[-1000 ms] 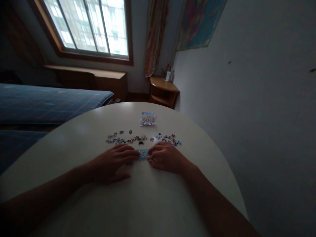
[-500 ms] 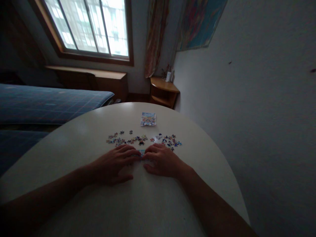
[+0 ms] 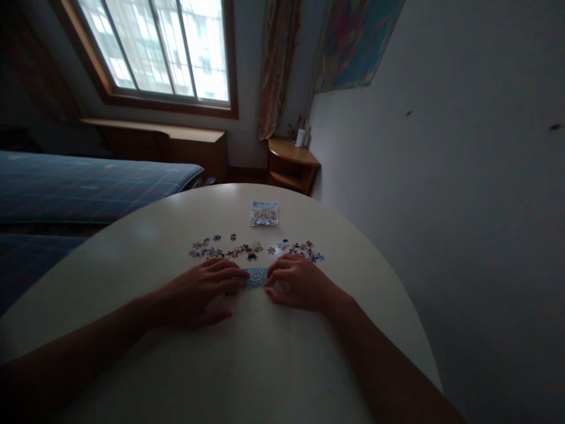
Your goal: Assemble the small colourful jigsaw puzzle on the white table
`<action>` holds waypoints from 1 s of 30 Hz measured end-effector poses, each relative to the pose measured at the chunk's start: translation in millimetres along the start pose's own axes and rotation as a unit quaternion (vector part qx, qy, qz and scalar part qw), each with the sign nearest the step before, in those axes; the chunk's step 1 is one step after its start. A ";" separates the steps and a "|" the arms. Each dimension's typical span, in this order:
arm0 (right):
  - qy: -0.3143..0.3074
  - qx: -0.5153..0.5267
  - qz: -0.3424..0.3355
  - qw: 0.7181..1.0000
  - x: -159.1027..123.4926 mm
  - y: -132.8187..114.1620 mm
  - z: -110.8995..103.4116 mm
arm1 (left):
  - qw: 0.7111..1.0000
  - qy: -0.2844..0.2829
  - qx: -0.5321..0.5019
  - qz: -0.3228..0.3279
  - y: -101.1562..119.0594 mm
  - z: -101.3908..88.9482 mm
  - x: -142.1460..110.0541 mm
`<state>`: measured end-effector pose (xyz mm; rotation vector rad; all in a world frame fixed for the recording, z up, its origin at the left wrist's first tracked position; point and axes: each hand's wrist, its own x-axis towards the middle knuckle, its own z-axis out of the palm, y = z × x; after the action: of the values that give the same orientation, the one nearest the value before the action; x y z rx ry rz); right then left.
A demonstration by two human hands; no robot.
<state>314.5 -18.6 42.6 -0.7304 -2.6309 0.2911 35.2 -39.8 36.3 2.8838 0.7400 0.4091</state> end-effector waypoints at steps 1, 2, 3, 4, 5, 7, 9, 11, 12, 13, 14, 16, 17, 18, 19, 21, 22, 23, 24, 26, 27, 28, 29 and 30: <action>-0.002 -0.001 0.001 1.000 -0.4 0.1 -0.3 | 1.000 0.001 0.003 0.000 -0.8 0.4 -0.5; -0.002 0.000 0.000 1.000 -0.6 0.1 -0.1 | 1.000 0.003 0.005 0.000 -1.7 0.9 -1.2; 0.001 0.001 0.000 1.000 -0.6 0.1 0.8 | 1.000 0.006 0.006 0.000 -2.5 1.5 -1.7; 0.004 0.003 -0.002 1.000 -0.3 0.0 2.3 | 1.000 0.008 0.007 0.001 -3.2 2.1 -2.2; 0.009 0.005 -0.002 1.000 0.3 -0.2 4.5 | 1.000 0.009 0.007 0.002 -3.6 2.6 -2.5; 0.020 0.007 -0.002 1.000 2.5 -1.0 10.3 | 1.000 0.008 0.004 0.000 -3.6 3.4 -2.2; 0.021 0.007 -0.005 1.000 5.7 -2.6 16.8 | 1.000 0.006 -0.004 -0.009 -3.0 4.2 -1.4; 0.012 0.008 -0.015 1.000 8.9 -4.3 22.0 | 1.000 0.007 -0.012 -0.016 -2.7 5.4 -0.6; 0.008 0.008 -0.021 1.000 10.1 -4.8 23.7 | 1.000 0.009 -0.016 -0.017 -2.8 6.2 -0.4; 0.006 0.009 -0.023 1.000 10.8 -4.9 24.7 | 1.000 0.011 -0.018 -0.017 -3.0 6.9 -0.3; 0.006 0.009 -0.020 1.000 11.1 -4.5 25.1 | 1.000 0.013 -0.019 -0.016 -3.4 7.5 -0.3; 0.008 0.008 -0.009 1.000 10.2 -2.6 24.1 | 0.999 0.016 -0.023 -0.015 -3.9 8.0 -0.5; 0.010 0.008 -0.003 1.000 9.2 -1.3 22.7 | 0.999 0.018 -0.025 -0.016 -4.0 7.8 -0.6; 0.012 0.009 0.002 1.000 8.0 0.2 21.0 | 0.999 0.020 -0.027 -0.016 -4.0 7.4 -0.8; 0.013 0.010 0.004 1.000 6.5 1.7 18.8 | 0.999 0.020 -0.027 -0.016 -3.9 6.9 -1.0; 0.013 0.013 0.004 1.000 3.2 4.5 13.6 | 0.999 0.018 -0.023 -0.015 -3.9 5.8 -1.7; 0.012 0.013 0.005 1.000 1.6 5.6 10.8 | 1.000 0.015 -0.019 -0.015 -4.1 5.5 -2.2; 0.010 0.012 0.006 1.000 0.0 6.5 8.0 | 1.000 0.013 -0.015 -0.014 -4.5 5.4 -2.8; 0.006 0.010 0.009 1.000 -1.4 7.3 5.4 | 1.000 0.012 -0.012 -0.013 -5.0 5.5 -3.5; 0.002 0.005 0.015 1.000 -3.4 8.4 1.4 | 1.000 0.015 -0.008 -0.011 -6.5 6.0 -4.9; 0.000 0.002 0.016 1.000 -3.9 8.9 0.1 | 1.000 0.018 -0.008 -0.010 -7.4 6.3 -5.5; -0.001 0.000 0.018 1.000 -4.1 9.2 -0.6 | 1.000 0.022 -0.009 -0.008 -8.2 6.5 -6.0; -0.002 -0.001 0.017 1.000 -4.1 9.5 -0.9 | 1.000 0.025 -0.011 -0.005 -9.0 6.7 -6.4; 0.000 -0.001 0.015 1.000 -4.0 9.7 -0.8 | 0.999 0.029 -0.013 -0.002 -9.7 6.8 -6.8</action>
<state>322.3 -12.4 39.2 -0.7707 -2.6236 0.2969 27.1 -35.1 26.4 2.8561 0.7437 0.5008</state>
